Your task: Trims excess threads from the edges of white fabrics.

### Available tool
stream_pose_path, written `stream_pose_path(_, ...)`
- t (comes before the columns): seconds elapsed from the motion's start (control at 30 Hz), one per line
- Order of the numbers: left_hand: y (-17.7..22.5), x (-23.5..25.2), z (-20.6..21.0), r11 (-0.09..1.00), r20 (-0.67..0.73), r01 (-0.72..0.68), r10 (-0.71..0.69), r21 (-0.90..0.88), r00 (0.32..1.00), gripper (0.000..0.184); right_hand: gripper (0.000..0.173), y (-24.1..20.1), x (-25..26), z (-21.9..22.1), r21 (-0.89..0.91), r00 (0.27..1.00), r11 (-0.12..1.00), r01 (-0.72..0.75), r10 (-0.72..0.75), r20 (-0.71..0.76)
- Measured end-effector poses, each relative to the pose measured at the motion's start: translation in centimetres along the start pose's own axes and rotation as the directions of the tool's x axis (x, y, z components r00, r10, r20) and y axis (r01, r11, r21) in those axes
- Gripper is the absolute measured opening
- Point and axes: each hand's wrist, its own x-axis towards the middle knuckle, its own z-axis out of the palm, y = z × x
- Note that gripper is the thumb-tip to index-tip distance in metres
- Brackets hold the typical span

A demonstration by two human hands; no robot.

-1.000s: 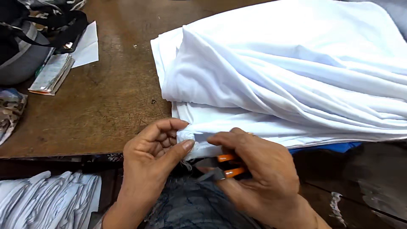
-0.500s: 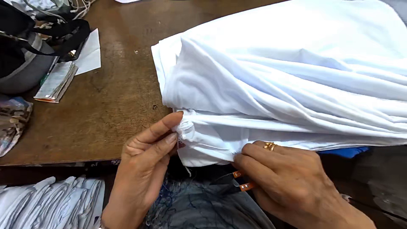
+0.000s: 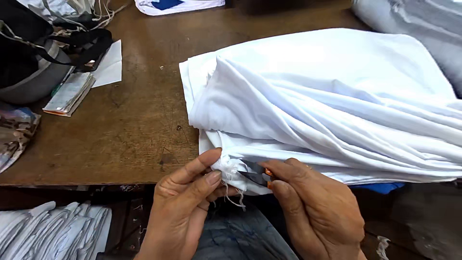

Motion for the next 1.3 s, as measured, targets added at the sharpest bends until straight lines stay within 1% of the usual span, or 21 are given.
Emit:
stream_pose_path(0.07, -0.1, -0.1, 0.1, 1.0, -0.019, -0.007, 0.007, 0.011, 1.0, 0.031, 0.036, 0.0, 0.2, 0.1, 0.011, 1.0, 1.0, 0.016, -0.016, 0.007)
stream_pose_path(0.2, -0.3, -0.4, 0.4, 0.992, -0.051, -0.062, 0.068, 0.11, 0.996, 0.03, 0.035, -0.1, 0.6, 0.2, 0.005, 0.999, 0.999, 0.04, -0.04, 0.013)
stream_pose_path(0.33, -0.4, -0.5, 0.3, 0.99, -0.052, -0.084, 0.09, 0.114, 0.995, 0.03, 0.032, -0.4, 0.9, 0.4, -0.006, 0.999, 0.999, 0.046, -0.046, 0.008)
stream_pose_path(0.4, -0.3, -0.4, 0.2, 0.993, -0.057, -0.076, 0.081, 0.088, 0.995, 0.029, 0.035, -0.3, 0.8, 0.1, 0.006, 0.999, 0.999, 0.033, -0.033, 0.026)
stream_pose_path(0.47, -0.2, -0.2, -0.1, 0.999, -0.043, -0.05, 0.05, 0.01, 0.998, 0.028, 0.037, 0.1, 0.6, -0.3, 0.015, 0.999, 1.0, 0.021, -0.021, 0.04)
stream_pose_path(0.57, -0.5, 0.1, -0.5, 0.994, -0.012, -0.008, 0.007, -0.11, 1.0, 0.031, 0.035, 0.6, 0.8, -0.4, 0.003, 0.997, 0.999, 0.044, -0.044, 0.059)
stream_pose_path(0.67, -0.7, 0.2, -0.8, 0.99, 0.033, 0.01, -0.006, -0.142, 0.999, 0.033, 0.034, 0.5, 1.2, -0.1, 0.006, 0.996, 0.998, 0.068, -0.068, 0.064)
stream_pose_path(0.73, -0.6, 0.2, -0.9, 0.993, 0.038, 0.01, -0.006, -0.117, 0.999, 0.034, 0.034, 0.4, 1.4, 0.1, 0.002, 0.996, 0.998, 0.071, -0.071, 0.057)
stream_pose_path(0.8, -0.5, 0.1, -0.8, 0.997, 0.001, 0.012, -0.012, -0.077, 1.0, 0.034, 0.034, 0.2, 1.3, 0.3, -0.011, 0.997, 0.998, 0.068, -0.068, 0.042)
stream_pose_path(1.0, -0.7, -0.2, -0.3, 0.999, -0.062, 0.018, -0.021, -0.049, 0.998, 0.026, 0.035, 0.1, 1.1, 0.8, -0.085, 0.996, 0.993, 0.088, -0.087, 0.013)
stream_pose_path(1.13, -0.5, -0.3, 0.1, 0.998, -0.104, 0.028, -0.033, -0.054, 0.994, 0.025, 0.034, -0.1, 0.9, 0.8, -0.132, 0.994, 0.985, 0.109, -0.109, 0.011)
stream_pose_path(1.2, -0.5, -0.3, 0.2, 1.0, -0.117, 0.014, -0.017, -0.026, 0.993, 0.025, 0.034, -0.1, 0.9, 0.9, -0.142, 0.994, 0.984, 0.111, -0.112, -0.001)
stream_pose_path(1.3, -0.6, -0.3, 0.2, 0.997, -0.121, -0.045, 0.052, 0.055, 0.991, 0.029, 0.034, -0.2, 0.7, 1.0, -0.17, 0.994, 0.98, 0.103, -0.105, -0.005)
